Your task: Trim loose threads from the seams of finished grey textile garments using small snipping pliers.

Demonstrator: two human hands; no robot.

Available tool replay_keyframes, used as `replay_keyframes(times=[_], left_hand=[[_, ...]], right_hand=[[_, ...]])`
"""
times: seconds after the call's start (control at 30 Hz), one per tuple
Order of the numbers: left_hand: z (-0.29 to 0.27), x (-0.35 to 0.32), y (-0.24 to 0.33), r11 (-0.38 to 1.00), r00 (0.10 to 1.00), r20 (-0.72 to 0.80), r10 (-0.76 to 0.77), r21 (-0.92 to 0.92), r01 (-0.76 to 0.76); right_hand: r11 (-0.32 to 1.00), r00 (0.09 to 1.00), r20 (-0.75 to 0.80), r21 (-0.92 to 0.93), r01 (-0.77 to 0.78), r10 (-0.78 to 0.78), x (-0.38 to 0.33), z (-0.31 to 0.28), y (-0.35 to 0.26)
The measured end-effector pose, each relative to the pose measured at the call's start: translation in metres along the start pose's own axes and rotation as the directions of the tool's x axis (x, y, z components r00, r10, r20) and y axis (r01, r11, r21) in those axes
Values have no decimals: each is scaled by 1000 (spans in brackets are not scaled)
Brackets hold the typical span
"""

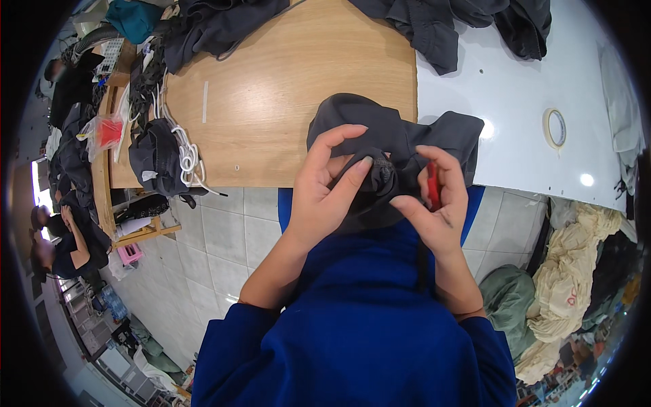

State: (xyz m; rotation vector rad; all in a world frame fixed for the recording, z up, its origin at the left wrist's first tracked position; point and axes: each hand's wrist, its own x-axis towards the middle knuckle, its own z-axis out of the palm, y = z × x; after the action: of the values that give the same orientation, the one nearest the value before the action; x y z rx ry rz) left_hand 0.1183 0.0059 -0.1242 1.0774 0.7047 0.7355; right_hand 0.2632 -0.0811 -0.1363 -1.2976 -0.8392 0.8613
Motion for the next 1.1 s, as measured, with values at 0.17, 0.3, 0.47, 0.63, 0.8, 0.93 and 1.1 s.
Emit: replay_keyframes(times=[0.17,0.3,0.47,0.63,0.8,0.93,1.1], left_hand=[[-8,2,-1,999,1000,-13,2,36,-1],[-21,8,12,956,999,-54,4,292,12],[-49,17,23,726,990,-17,141,681,-92],[-76,5,12,833,989,-144,-44,540,116],[-72,-9,11,772,992,-22,-125,626,111],[-57,-2,8,867,941,72,-330,417,273],[-49,19,18,968,972,-70,-223,98,230]], right_hand=[[986,989,92,-132,-102,115,0,3,5],[983,988,-100,-124,-133,121,3,0,17],[965,954,-157,98,-243,257,11,-10,20],[965,956,-151,111,-238,253,9,-12,26],[957,948,-144,116,-267,282,12,-12,22],[964,955,-175,159,-212,238,25,-8,21],[938,938,-214,276,-210,273,35,-21,24]])
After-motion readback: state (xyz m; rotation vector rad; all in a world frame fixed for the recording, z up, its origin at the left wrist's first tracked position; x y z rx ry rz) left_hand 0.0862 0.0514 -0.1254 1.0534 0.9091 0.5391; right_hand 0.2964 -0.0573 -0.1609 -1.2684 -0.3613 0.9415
